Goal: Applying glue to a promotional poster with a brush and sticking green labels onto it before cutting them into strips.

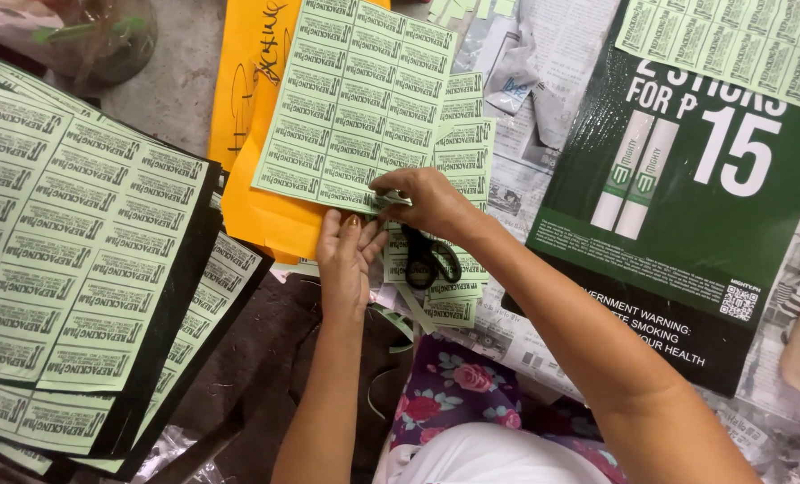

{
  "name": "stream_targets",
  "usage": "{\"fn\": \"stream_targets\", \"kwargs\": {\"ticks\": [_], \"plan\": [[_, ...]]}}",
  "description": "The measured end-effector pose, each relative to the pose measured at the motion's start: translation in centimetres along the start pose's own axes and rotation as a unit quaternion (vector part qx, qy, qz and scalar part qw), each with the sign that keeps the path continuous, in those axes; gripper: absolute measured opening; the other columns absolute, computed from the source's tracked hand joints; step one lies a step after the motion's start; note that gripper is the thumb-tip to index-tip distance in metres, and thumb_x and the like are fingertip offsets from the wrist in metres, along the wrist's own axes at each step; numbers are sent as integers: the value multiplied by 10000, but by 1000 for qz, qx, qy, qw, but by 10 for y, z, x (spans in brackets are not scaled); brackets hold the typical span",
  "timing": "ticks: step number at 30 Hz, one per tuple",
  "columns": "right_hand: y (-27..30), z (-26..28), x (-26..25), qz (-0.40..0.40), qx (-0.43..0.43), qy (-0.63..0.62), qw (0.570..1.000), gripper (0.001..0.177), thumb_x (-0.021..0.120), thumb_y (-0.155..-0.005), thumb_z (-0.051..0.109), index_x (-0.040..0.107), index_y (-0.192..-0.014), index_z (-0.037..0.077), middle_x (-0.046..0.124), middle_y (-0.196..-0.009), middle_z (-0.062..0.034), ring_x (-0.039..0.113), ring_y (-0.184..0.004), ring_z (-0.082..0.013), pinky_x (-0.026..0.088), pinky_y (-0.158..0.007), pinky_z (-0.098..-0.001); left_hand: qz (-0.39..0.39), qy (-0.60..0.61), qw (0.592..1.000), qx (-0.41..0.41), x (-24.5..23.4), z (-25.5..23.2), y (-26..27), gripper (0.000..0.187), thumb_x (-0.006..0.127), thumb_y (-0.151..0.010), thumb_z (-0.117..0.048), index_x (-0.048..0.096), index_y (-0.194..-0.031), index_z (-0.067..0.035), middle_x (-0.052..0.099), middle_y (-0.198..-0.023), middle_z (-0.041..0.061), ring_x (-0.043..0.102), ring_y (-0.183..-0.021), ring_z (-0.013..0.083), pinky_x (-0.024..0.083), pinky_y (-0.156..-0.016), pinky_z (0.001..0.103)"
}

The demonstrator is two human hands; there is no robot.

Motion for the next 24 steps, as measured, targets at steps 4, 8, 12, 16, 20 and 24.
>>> {"fn": "stream_targets", "kwargs": {"ticks": [4,8,12,16,20,24], "plan": [[1,1,-2,-13,-6,-22,1000,386,799,-838,31,736,-1210,111,774,-1008,-78,720,-1045,-271,610,-924,-368,-3,-9,1000,-5,3,-1,3,647,641,-980,-203,335,-1530,-55,469,-1125,33,672,-1002,196,643,-913,446],[3,4,-1,-73,-71,8,995,460,747,-844,-16,704,-1273,143,765,-880,-69,719,-931,-272,634,-851,-413,-1,-51,999,8,13,-16,17,698,614,-984,-207,271,-1565,-26,474,-1231,81,646,-1064,183,637,-941,399],[6,20,-31,-154,-87,-30,984,526,715,-880,-32,666,-1352,195,757,-880,-38,712,-899,-206,623,-827,-331,-2,-172,983,67,18,-44,50,669,546,-994,-131,255,-1592,-61,406,-1512,300,498,-1346,470,524,-1030,578],[14,37,-31,-239,-157,36,958,506,664,-914,-36,647,-1371,183,723,-849,-21,690,-874,-193,622,-810,-312,-19,-153,986,63,41,-55,53,719,584,-961,-373,329,-1556,-60,513,-1434,236,576,-1290,393,555,-991,498],[33,61,-19,-279,-225,84,930,507,723,-878,-30,641,-1360,104,732,-896,-79,693,-937,-255,629,-848,-367,-70,-107,991,-30,56,-35,8,969,634,-840,-722,408,-1467,-18,585,-1266,260,661,-1126,385,531,-982,548],[81,87,-61,-335,-233,64,911,472,753,-861,22,657,-1318,92,698,-1119,-104,658,-1135,-353,568,-1008,-460,-149,-92,984,41,15,0,-55,585,768,-860,-439,522,-1269,-100,528,-958,79,571,-717,221,508,-664,380]]}}
Point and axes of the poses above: each hand's wrist, its own y-axis away from the middle knuckle, its own x-axis out of the palm, z = x × y, the point moved 9 cm from there along -y, towards the middle knuckle
